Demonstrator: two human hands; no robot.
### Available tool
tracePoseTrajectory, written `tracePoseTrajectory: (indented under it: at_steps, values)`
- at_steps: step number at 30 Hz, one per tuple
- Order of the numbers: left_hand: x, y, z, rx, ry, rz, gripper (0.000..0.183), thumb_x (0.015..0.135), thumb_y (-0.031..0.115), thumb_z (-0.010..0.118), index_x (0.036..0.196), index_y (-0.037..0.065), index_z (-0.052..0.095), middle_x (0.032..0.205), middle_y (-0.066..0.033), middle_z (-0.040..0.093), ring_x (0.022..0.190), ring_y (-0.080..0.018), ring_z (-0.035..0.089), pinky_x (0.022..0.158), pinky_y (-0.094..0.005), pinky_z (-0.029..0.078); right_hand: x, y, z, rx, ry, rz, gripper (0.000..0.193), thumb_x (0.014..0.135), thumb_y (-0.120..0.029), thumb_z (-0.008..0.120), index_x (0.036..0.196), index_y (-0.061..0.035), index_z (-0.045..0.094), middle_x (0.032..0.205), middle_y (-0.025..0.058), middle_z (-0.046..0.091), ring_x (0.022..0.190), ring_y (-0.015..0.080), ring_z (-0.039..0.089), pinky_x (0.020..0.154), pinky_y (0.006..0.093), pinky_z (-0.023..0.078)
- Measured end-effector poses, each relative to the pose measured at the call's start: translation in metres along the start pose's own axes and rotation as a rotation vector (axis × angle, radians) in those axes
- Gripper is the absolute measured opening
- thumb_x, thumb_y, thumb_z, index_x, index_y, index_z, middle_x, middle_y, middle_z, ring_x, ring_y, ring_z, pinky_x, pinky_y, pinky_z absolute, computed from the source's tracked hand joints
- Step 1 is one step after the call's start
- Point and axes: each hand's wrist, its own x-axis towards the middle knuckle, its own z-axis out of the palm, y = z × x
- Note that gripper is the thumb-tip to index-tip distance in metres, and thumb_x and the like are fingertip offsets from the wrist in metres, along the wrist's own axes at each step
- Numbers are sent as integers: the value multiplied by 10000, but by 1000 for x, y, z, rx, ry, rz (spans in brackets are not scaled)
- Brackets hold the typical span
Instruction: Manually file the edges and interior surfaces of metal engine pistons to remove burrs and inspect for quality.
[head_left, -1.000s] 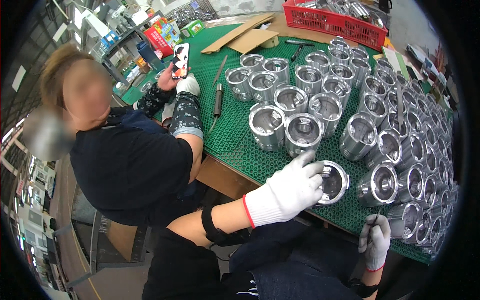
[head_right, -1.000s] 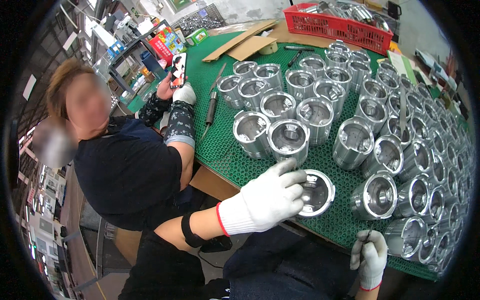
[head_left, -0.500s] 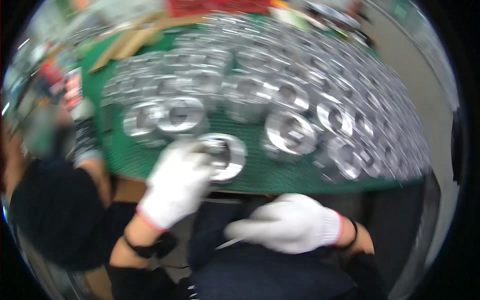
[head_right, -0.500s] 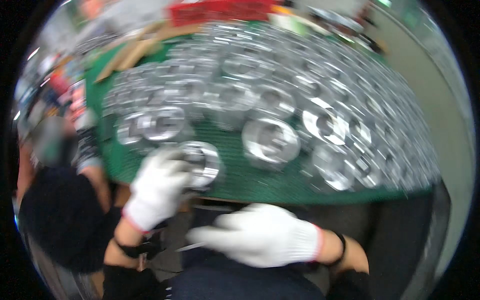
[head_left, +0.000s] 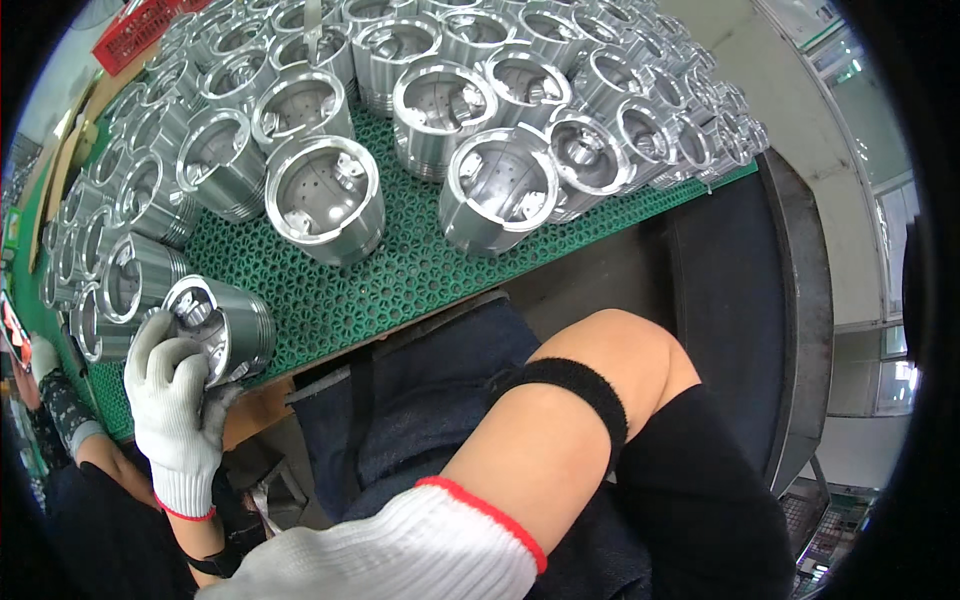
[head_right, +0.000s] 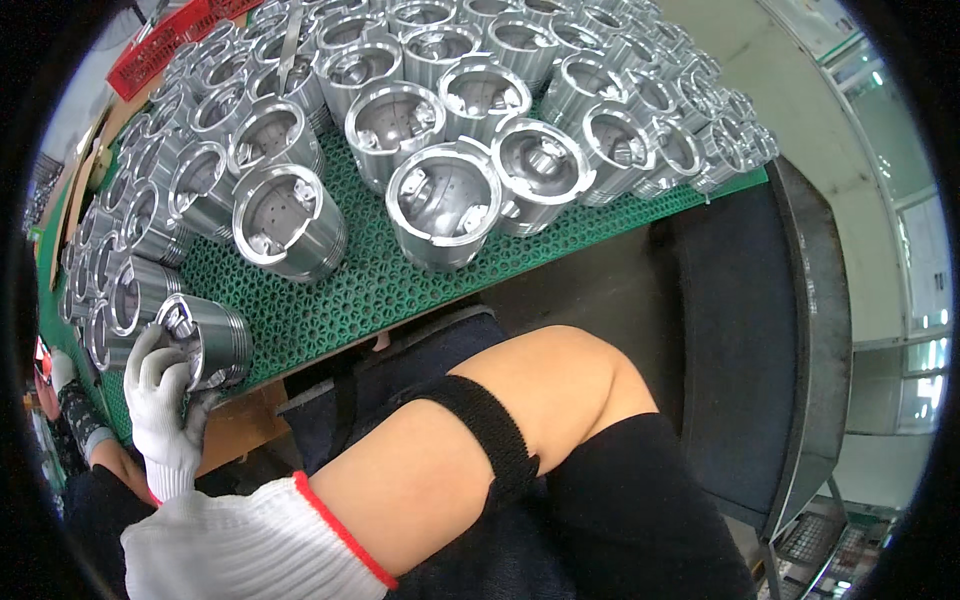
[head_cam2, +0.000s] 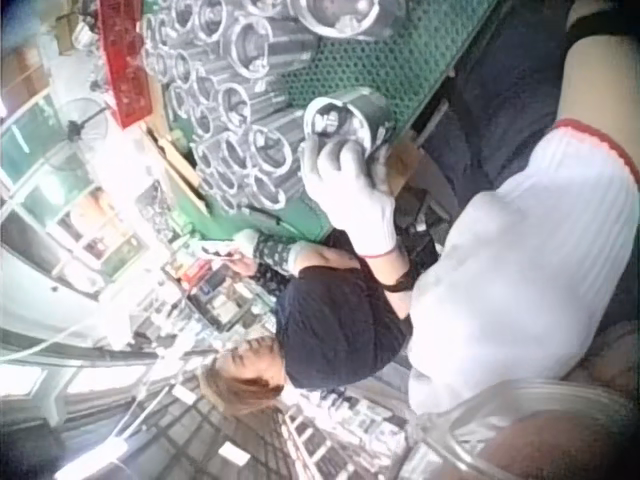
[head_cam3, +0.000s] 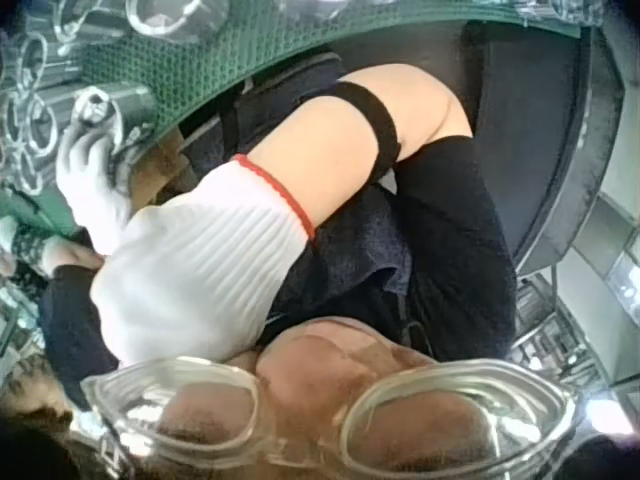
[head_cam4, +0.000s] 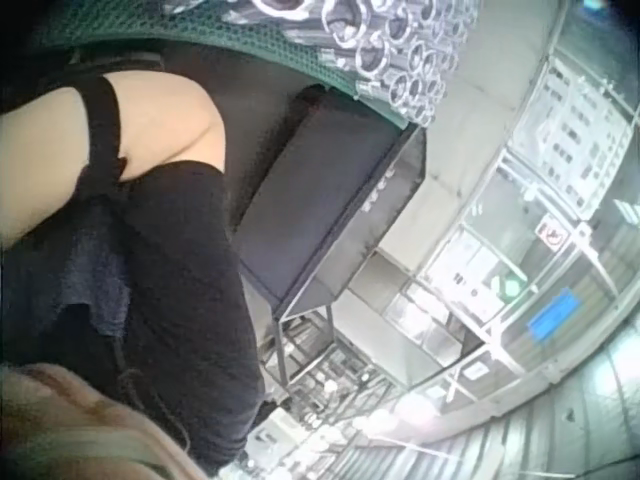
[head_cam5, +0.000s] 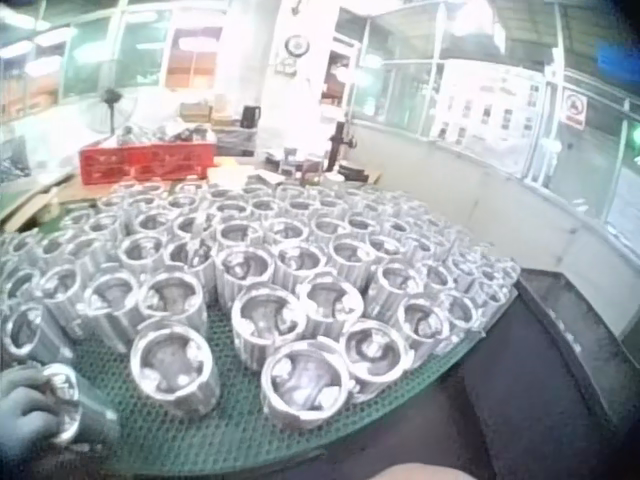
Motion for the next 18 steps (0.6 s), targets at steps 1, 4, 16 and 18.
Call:
tracePoseTrajectory:
  at_steps: [1,4,16,18]
  values:
    - [-6,0,-6,6,13,-5,370,575,167,771,870,58,577,1022,-107,564,1174,-386,496,944,-509,410,-1,0,5,-144,74,-127,230,683,-209,596,567,-13,560,553,160,575,487,291,570,468,371,470]
    - [-2,3,5,-27,84,27,374,573,186,774,864,61,574,1023,-110,559,1165,-397,494,979,-541,398,0,-6,-28,-229,-412,0,216,779,-221,588,703,-26,642,704,183,642,627,303,640,553,364,518]
    - [36,-5,34,-539,478,-214,174,734,74,649,900,22,649,951,-158,580,837,-261,583,771,-361,476,-81,84,-77,-1080,39,604,454,798,-15,613,1209,-208,629,740,45,584,621,240,631,555,327,521]
    - [39,-6,32,-542,414,-198,137,720,68,645,848,21,643,864,-140,579,769,-263,571,715,-354,465,-82,89,-76,-1237,-51,556,472,763,-17,623,1185,-228,640,707,37,564,585,232,614,514,332,505]
